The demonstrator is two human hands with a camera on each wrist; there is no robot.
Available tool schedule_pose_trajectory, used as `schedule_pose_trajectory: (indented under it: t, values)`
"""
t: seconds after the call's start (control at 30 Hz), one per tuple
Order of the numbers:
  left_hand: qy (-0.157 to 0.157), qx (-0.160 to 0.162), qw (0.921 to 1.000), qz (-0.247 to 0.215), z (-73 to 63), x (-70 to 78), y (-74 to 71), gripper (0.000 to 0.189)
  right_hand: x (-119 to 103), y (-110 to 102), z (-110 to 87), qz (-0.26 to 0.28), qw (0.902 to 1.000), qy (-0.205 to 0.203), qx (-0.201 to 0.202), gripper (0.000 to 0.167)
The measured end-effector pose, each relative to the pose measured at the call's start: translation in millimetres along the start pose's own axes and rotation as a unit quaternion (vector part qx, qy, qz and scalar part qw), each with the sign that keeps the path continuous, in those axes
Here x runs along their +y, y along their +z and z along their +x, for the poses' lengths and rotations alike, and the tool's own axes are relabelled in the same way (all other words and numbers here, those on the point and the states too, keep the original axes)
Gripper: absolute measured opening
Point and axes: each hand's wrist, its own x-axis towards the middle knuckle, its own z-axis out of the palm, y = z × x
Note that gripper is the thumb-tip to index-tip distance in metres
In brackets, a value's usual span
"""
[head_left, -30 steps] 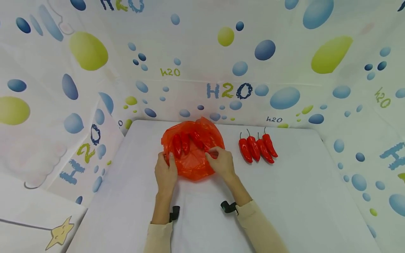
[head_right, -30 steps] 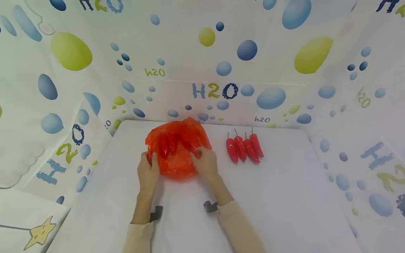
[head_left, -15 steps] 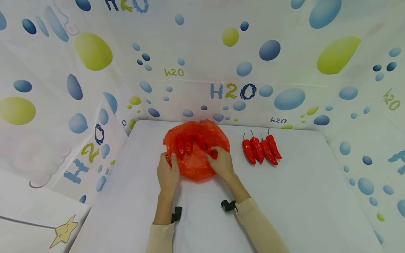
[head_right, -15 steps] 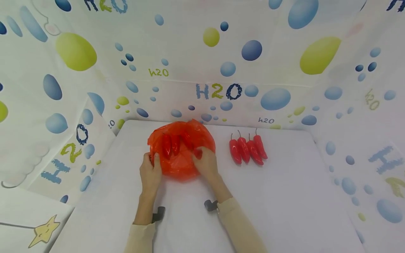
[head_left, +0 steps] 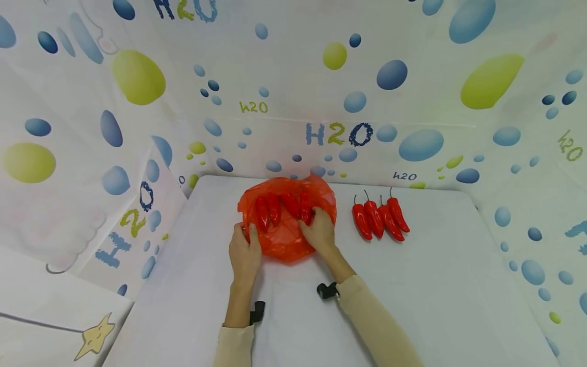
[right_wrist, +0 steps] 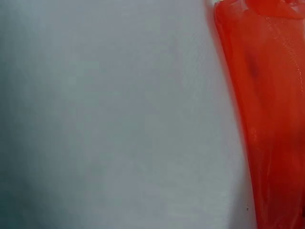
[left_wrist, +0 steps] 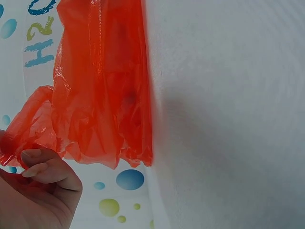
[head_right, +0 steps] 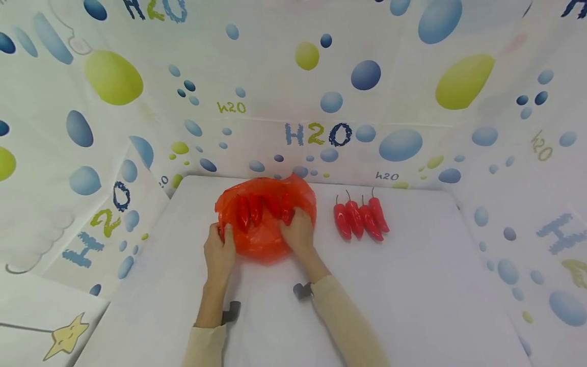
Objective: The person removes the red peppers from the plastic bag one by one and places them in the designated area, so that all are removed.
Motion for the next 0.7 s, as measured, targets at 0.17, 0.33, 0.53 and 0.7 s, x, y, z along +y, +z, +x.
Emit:
schedule_pose_trajectory:
  t: [0.17, 0.33, 0.53, 0.7]
  values:
    - [0.000, -0.001, 1.0000, 0.002, -0.6, -0.4, 0.9, 0.042, 1.8, 2.7, 3.4, -0.023, 0.9997, -0.001, 0.006, 0.049]
    - [-0.002, 0.000, 1.0000, 0.001, -1.2, -0.3, 0.6, 0.042, -1.0, 2.2, 3.5, -0.015, 0.9999, 0.007, 0.004, 0.037]
    - [0.002, 0.001, 1.0000, -0.005, -1.7, -0.3, 1.3, 0.041, -2.0, 5.4, 0.7, -0.041, 0.9987, 0.015, 0.027, 0.033]
    - [0.001, -0.003, 1.0000, -0.008, -1.8, 0.1, 1.7, 0.039, -1.4, 6.8, 0.1, -0.072, 0.9965, 0.036, 0.023, 0.033]
